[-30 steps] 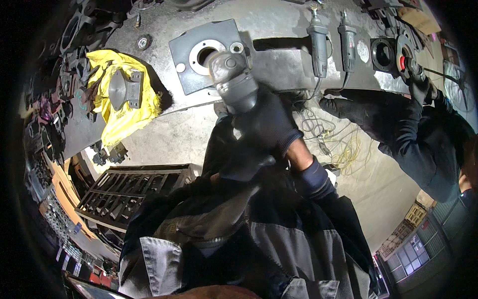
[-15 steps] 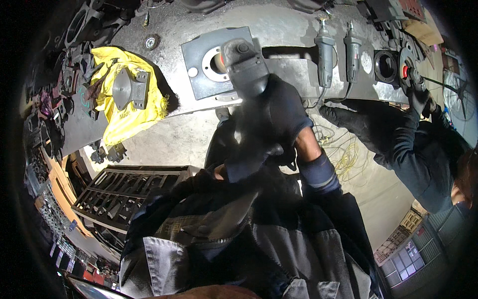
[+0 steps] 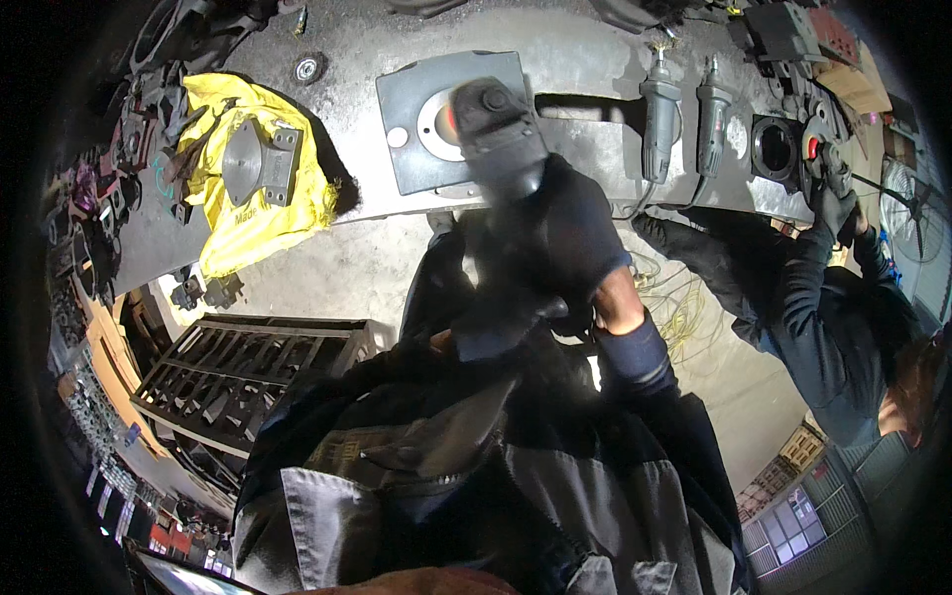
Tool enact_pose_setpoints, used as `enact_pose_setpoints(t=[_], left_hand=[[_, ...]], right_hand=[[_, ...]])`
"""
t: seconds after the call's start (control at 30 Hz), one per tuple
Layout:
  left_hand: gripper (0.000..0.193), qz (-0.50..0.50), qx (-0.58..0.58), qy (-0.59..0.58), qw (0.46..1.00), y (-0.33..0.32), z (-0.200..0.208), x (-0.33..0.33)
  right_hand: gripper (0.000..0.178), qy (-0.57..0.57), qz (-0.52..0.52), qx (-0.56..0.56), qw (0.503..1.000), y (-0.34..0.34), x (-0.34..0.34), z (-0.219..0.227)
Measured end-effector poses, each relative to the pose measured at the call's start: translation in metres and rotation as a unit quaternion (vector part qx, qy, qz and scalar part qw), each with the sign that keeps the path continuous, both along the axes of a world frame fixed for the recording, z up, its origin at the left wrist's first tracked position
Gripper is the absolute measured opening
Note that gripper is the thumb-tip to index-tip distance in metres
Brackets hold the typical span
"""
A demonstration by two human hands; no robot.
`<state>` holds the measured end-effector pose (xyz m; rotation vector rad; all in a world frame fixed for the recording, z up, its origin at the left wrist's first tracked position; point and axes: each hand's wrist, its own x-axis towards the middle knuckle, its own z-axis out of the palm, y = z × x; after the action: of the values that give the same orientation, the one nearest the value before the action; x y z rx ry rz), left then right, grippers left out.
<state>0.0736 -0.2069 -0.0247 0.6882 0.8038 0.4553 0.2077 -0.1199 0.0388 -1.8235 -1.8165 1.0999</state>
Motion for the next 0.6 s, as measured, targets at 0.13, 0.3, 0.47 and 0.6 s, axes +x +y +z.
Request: enact_pose_setpoints(t=[0.13,0.3,0.47,0.6], left_hand=[[0.045,0.067,-0.047,-0.081,0.993,-0.003,-0.002,0.001],[0.035,0.085,0.081,-0.034,0.992,-0.006,-0.013,0.019],[0.032,0.053,0.240,0.062,0.967,-0.008,-0.016,0.005],[0.030,0.078,0.169,0.027,0.982,-0.020,-0.008,0.008]], right_hand=[[0.047,-0.047,0.041,0.038,0.997,-0.001,-0.006,-0.005],[0.028,-0.078,0.129,0.117,0.982,0.002,-0.003,0.004],[0.029,-0.020,0.059,0.057,0.996,0.001,-0.017,-0.002],[0.031,0.011,-0.052,-0.025,0.998,-0.016,-0.016,0.006]])
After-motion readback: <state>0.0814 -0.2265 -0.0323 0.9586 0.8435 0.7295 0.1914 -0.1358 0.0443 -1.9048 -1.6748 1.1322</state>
